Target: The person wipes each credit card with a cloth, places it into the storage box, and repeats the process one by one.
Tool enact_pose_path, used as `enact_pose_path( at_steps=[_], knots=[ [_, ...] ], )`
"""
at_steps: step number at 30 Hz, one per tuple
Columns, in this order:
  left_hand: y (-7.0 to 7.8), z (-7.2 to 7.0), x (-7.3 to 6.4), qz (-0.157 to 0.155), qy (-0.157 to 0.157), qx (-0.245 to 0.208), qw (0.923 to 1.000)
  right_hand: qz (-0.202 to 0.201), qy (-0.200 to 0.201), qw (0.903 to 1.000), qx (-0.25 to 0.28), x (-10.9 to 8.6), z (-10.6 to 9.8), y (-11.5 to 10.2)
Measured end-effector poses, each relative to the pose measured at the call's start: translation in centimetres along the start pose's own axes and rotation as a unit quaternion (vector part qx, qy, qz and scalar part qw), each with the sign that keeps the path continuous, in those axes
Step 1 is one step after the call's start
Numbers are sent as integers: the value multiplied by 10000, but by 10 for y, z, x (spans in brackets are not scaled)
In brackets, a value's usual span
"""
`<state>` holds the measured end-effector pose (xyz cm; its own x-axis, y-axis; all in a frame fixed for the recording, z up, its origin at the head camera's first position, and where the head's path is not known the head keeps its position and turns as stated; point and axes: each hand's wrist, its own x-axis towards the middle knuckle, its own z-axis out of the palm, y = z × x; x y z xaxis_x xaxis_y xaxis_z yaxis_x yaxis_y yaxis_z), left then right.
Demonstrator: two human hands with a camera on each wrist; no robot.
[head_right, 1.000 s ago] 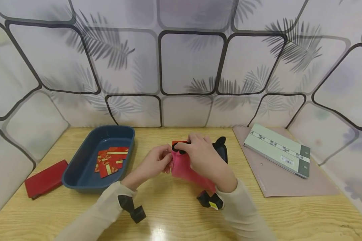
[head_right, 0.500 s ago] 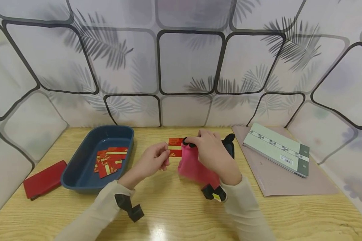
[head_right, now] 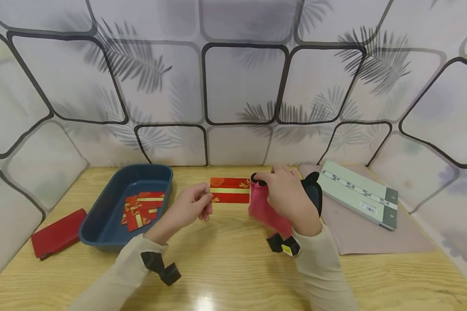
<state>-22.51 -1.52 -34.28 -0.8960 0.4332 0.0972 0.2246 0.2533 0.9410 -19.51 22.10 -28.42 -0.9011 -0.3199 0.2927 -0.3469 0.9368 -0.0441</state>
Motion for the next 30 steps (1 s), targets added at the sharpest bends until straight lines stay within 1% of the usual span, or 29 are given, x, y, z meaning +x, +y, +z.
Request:
enact_pose_path(
  at_steps=[4,7,10,13,16,19,22,24,27,30],
  knots=[
    [2,-8,-3,-91,184,18,9998,-180,-9,9997,149,1,-1,1],
    [4,-17,-4,-185,313,-146,9992,-584,14,9977,345,2,0,0],
    [4,-29,-5,-248,409,-272,9985,-933,6,9942,533,3,0,-2],
    [2,-45,-10,-255,598,-218,9976,-1128,-101,9913,667,5,2,-7],
    [-2,-60,-17,-305,811,-111,9962,-1206,-291,9898,694,9,7,-10],
    [-7,-73,-26,-431,975,149,9942,-1320,-524,9873,707,11,14,-13],
    [-14,-88,-36,-635,1166,412,9903,-1348,-777,9843,829,11,20,-15],
    [-20,-98,-44,-790,1321,515,9867,-1290,-930,9831,905,10,23,-16],
    [-27,-114,-54,-1038,1532,620,9808,-1223,-983,9829,965,8,25,-15],
    [-33,-127,-63,-1271,1632,811,9750,-1276,-971,9817,1029,9,27,-16]
  ],
)
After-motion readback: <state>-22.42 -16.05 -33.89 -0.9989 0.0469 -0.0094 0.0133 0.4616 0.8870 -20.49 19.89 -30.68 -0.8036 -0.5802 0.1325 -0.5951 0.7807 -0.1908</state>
